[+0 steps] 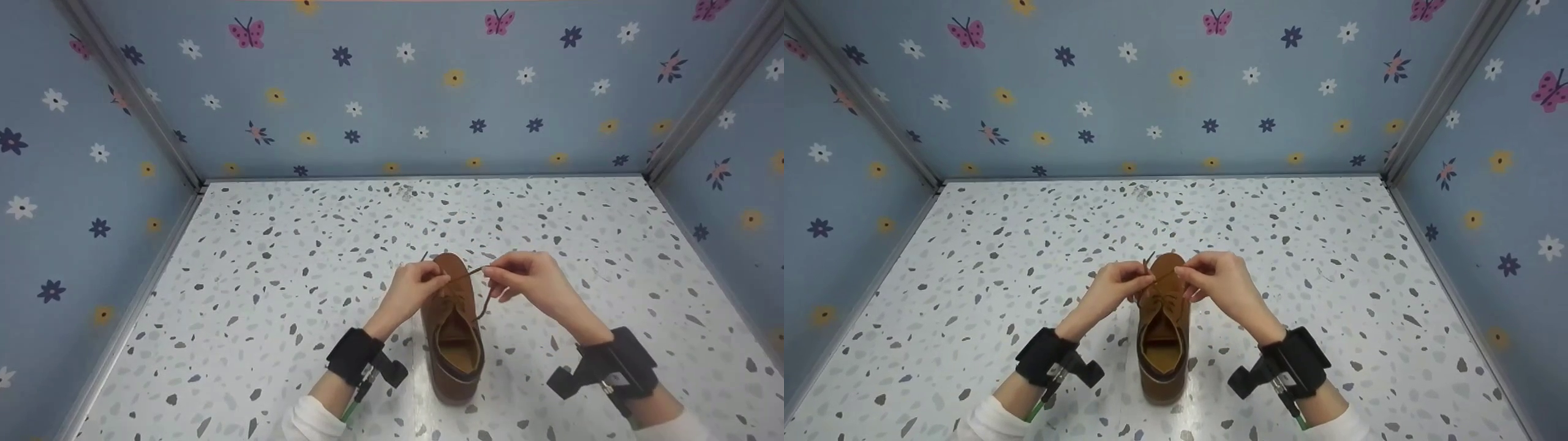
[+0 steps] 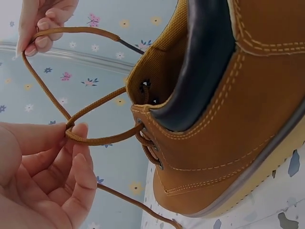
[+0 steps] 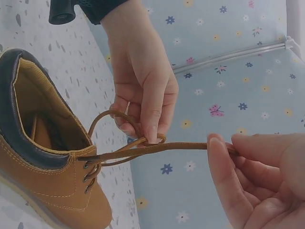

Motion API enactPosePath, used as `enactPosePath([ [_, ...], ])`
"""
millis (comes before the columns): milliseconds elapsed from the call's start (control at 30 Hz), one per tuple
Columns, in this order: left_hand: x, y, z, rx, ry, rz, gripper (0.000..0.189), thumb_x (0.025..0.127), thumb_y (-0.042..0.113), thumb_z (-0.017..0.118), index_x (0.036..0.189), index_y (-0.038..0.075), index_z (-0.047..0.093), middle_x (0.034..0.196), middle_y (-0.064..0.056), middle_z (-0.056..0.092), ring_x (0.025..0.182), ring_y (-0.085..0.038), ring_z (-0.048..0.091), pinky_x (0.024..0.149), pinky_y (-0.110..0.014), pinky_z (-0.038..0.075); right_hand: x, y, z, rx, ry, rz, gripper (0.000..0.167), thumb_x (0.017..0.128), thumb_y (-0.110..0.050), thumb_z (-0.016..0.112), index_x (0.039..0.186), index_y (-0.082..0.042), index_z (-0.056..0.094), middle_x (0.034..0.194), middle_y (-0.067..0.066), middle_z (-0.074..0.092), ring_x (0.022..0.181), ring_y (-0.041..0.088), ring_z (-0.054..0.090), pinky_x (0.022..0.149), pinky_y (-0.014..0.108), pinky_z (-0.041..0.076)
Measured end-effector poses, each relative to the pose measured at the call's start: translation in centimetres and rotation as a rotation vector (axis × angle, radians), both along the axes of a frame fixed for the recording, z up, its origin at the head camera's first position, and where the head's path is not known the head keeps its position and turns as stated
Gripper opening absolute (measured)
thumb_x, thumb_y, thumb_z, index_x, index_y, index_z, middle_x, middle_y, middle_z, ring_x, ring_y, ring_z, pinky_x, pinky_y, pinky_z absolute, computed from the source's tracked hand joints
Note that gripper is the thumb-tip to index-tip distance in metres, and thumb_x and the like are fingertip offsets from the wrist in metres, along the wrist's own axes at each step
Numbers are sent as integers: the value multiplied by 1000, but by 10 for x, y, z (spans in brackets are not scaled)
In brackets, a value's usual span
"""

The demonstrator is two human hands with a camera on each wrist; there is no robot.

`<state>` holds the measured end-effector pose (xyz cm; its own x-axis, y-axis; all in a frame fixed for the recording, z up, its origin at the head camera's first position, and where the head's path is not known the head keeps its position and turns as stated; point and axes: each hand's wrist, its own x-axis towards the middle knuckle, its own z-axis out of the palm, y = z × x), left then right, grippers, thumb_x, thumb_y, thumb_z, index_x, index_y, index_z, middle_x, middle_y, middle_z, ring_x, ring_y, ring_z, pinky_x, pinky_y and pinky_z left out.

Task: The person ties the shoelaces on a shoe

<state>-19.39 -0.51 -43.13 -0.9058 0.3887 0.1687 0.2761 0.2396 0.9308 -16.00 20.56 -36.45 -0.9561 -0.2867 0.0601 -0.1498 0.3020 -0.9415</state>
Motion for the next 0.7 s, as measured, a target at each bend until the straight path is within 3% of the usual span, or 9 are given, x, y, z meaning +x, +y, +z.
enactPosePath([
  [133, 0, 0, 1, -26, 13, 11, 11, 87, 9, 60, 83, 0, 64, 70, -12, 62, 55, -10, 50, 49, -21, 40, -3, -4, 4, 15, 26, -19, 19, 86, -7, 62, 91, 11, 62, 72, 19, 60, 58, 21, 60, 52, 33, 51],
  [367, 1, 2, 3, -14, 4, 11, 9, 86, 8, 61, 84, 0, 65, 72, -9, 62, 66, -28, 57, 56, -24, 44, -5, -15, 7, -50, 38, -43, 19, 85, -8, 63, 90, 11, 63, 73, 20, 61, 60, 21, 61, 55, 34, 51],
  [533, 1, 3, 3, -13, 1, 10, 8, 86, 6, 60, 83, 0, 64, 71, -7, 62, 68, -29, 58, 58, -25, 46, -2, -19, 2, -108, 57, -57, 18, 85, -6, 63, 91, 12, 62, 75, 20, 62, 62, 25, 62, 58, 36, 52],
  [700, 0, 3, 2, -5, -6, 8, 8, 86, 5, 60, 83, 0, 64, 69, -6, 61, 68, -33, 58, 56, -25, 46, 4, -23, 2, -84, 65, -55, 17, 85, -5, 62, 91, 12, 61, 75, 20, 62, 66, 27, 63, 61, 34, 52],
])
